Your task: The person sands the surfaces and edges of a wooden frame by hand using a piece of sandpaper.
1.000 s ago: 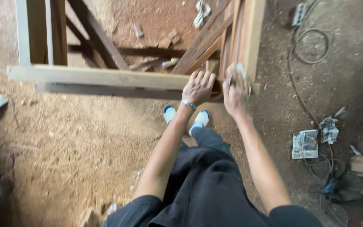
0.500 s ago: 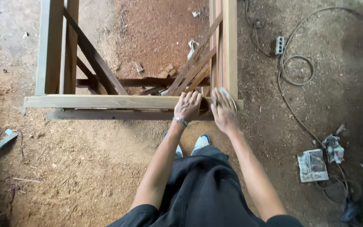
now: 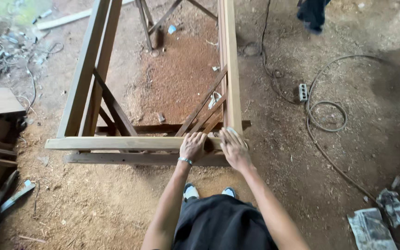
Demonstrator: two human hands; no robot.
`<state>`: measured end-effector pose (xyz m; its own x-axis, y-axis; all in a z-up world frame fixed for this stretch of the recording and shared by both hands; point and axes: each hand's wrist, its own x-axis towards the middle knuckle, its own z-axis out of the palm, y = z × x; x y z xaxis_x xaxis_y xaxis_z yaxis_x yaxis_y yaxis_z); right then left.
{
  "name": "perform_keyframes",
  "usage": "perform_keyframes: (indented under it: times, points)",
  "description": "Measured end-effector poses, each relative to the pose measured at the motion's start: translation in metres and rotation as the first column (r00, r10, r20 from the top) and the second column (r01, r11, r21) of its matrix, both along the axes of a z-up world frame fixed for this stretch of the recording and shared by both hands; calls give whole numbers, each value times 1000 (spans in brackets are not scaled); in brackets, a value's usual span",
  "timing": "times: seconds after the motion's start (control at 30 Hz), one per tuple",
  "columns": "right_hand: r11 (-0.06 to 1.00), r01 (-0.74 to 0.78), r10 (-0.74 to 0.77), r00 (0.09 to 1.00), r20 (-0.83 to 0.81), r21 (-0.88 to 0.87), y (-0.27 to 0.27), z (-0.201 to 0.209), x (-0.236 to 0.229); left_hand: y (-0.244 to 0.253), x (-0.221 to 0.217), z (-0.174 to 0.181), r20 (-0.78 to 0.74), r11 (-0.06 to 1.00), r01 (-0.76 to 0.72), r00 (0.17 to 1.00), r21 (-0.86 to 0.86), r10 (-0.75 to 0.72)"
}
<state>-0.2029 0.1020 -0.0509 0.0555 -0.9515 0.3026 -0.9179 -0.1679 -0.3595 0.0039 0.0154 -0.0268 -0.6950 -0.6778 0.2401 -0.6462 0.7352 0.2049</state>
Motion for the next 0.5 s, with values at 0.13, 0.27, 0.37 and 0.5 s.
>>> perform_keyframes:
  times: [0.13,0.27,0.37,0.5]
  points:
    - [997,75,-75,987,142,9,-17,-9,-31,3,-6,10,108,995,-52,992,-79,61]
    - [979,183,-187,982,-41,-85,-39,-3,-24,16,-11,11,55,992,-110,992,-57,114]
    - [994,45,-49,998,37,102,-12,7,-15,20,-14,5,61,986,-156,985,-64,160]
    - [997,-63,61,997,49,36,5,9,-46,17,-23,-3,96,977,-162,980,-141,176]
